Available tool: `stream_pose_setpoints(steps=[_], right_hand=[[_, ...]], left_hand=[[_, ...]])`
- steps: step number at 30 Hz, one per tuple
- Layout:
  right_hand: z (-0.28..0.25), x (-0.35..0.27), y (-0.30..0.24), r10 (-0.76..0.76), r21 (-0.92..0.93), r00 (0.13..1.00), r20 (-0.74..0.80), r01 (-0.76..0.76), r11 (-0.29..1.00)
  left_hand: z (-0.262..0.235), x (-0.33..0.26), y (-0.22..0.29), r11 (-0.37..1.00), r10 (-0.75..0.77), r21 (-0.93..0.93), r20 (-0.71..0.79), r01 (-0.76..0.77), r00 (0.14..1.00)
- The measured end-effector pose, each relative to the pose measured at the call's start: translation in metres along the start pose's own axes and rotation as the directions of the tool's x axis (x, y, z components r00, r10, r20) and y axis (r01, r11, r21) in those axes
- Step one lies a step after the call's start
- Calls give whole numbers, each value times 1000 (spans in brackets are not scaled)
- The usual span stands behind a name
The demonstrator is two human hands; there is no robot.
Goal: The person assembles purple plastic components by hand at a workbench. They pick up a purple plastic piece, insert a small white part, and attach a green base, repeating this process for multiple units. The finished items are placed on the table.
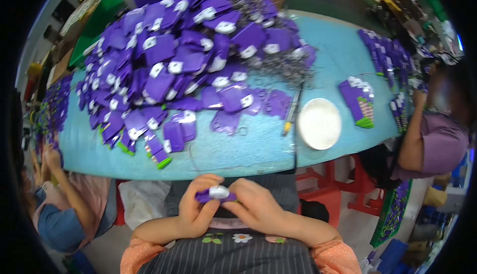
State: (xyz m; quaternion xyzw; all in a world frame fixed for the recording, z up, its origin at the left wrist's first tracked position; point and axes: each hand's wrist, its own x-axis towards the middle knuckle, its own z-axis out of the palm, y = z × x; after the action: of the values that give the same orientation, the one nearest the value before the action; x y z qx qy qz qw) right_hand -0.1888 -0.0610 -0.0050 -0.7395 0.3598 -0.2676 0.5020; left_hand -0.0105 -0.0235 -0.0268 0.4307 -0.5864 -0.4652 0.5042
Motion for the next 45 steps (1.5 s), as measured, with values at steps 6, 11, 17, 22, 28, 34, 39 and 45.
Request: stream_pose_setpoints(steps=[6, 11, 17, 22, 28, 34, 39, 45], right_hand=[[-94, -4, -3, 37, 32, 707, -706, -21, 999], [-204, 8, 72, -76, -367, 610, -789, -368, 855], [-204, 7, 92, -506, -738, 575, -642, -644, 204], [-89, 25, 6, -107, -153, 972, -211, 75, 985], [-39, 45, -19, -135, 141, 965, 223, 105, 984], [-17, 53, -18, -164, -282, 986, 27, 165, 945], [7, 58, -23, -271, -400, 962, 24, 258, 880], [23, 63, -18, -313, -442, 950, 1, 281, 852]], left_hand=[[-50, 40, 7, 571, 129, 819, -26, -53, 991], [-71, 51, -8, 369, 237, 927, -25, -66, 971], [-71, 35, 10, 952, -119, 256, -194, 168, 974], [-49, 33, 7, 616, -325, -499, 543, 609, 774], [-40, 31, -8, 655, -380, -443, 507, 612, 774], [-32, 7, 18, 992, -122, 53, 127, 116, 984], [-34, 1, 22, 906, -29, 423, 58, 2, 998], [-54, 2, 2, 963, -265, 13, -157, 271, 951]])
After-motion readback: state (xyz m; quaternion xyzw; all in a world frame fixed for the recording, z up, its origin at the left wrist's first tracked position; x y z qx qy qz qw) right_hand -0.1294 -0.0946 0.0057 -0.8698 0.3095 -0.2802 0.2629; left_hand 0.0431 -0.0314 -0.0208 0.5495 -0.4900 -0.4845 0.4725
